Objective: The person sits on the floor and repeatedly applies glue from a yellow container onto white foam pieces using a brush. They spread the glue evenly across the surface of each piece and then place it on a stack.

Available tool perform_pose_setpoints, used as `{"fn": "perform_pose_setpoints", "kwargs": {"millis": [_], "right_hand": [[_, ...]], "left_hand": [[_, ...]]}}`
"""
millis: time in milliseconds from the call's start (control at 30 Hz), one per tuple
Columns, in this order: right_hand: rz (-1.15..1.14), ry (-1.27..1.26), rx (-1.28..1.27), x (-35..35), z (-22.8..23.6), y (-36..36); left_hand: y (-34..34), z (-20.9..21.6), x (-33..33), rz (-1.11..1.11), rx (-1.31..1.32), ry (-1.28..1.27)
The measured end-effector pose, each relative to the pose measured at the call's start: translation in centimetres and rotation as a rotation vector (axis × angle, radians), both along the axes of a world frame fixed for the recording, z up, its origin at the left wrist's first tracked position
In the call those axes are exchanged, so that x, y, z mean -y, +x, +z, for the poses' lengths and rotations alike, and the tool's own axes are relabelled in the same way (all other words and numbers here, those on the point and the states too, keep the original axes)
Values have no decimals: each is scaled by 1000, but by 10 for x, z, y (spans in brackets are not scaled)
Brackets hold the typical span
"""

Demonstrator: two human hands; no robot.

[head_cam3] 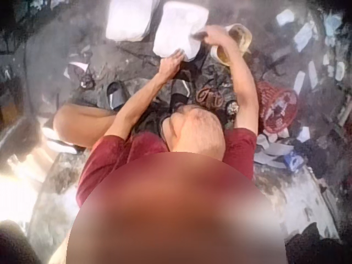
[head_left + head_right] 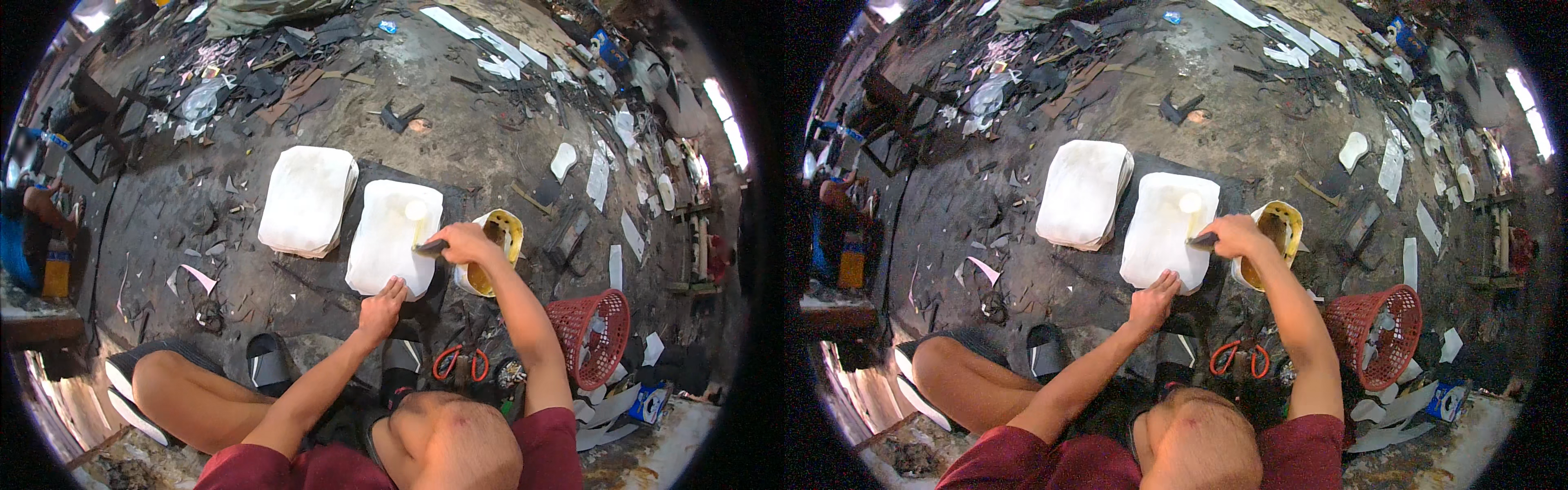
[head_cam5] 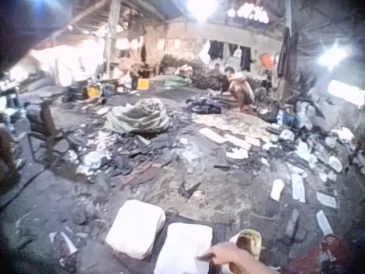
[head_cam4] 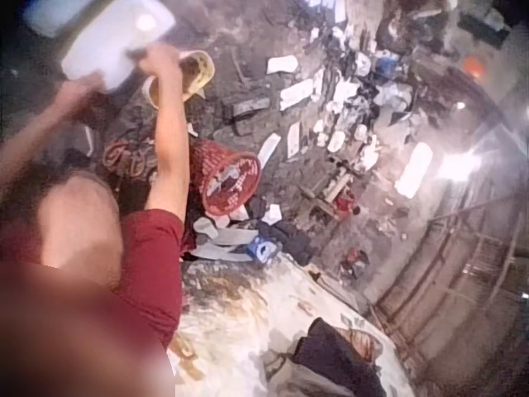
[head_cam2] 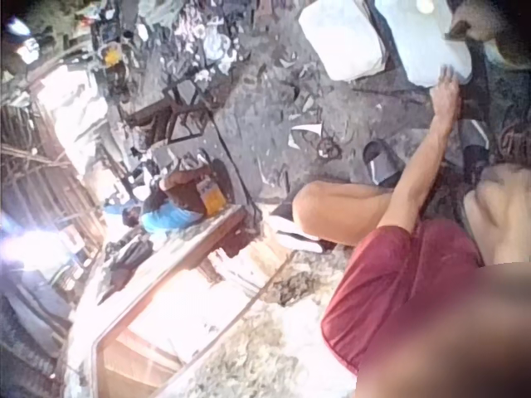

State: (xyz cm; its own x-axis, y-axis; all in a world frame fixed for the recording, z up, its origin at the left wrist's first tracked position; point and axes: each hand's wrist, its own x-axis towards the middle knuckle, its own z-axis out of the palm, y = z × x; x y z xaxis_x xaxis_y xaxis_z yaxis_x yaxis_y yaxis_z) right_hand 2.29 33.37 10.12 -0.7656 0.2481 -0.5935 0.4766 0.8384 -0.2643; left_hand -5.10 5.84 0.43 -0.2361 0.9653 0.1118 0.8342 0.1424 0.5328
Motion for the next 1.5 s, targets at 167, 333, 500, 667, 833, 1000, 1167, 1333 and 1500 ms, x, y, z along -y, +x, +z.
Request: {"fn": "perform_pose_setpoints", "kwargs": {"millis": [167,333,500,667,833,1000,1167,1333,1500], "right_hand": [[-392,168,-270,28,-11,-4],[-368,363,-330,13,-6,-25],[-256,208,-380,25,-26,-7],[-238,136,-376,115,-30,53],[-373,-56,-537,136,24,49],[-541,158,-684,62,45,-29],[185,516,-182,106,7,-85],[-309,377,-399,40,8,-96],[-159,82,-188,31,-24,-77]], "left_hand": [[-5,5,-7,21,1,-11],[-18,12,-15,-17,30,-66],[-15,23,-8,81,137,67],[-17,27,13,506,245,293],[-22,27,20,491,222,263],[15,34,17,237,64,-76],[21,36,22,217,92,-284],[14,30,24,201,229,-145],[6,9,23,839,569,336]]}}
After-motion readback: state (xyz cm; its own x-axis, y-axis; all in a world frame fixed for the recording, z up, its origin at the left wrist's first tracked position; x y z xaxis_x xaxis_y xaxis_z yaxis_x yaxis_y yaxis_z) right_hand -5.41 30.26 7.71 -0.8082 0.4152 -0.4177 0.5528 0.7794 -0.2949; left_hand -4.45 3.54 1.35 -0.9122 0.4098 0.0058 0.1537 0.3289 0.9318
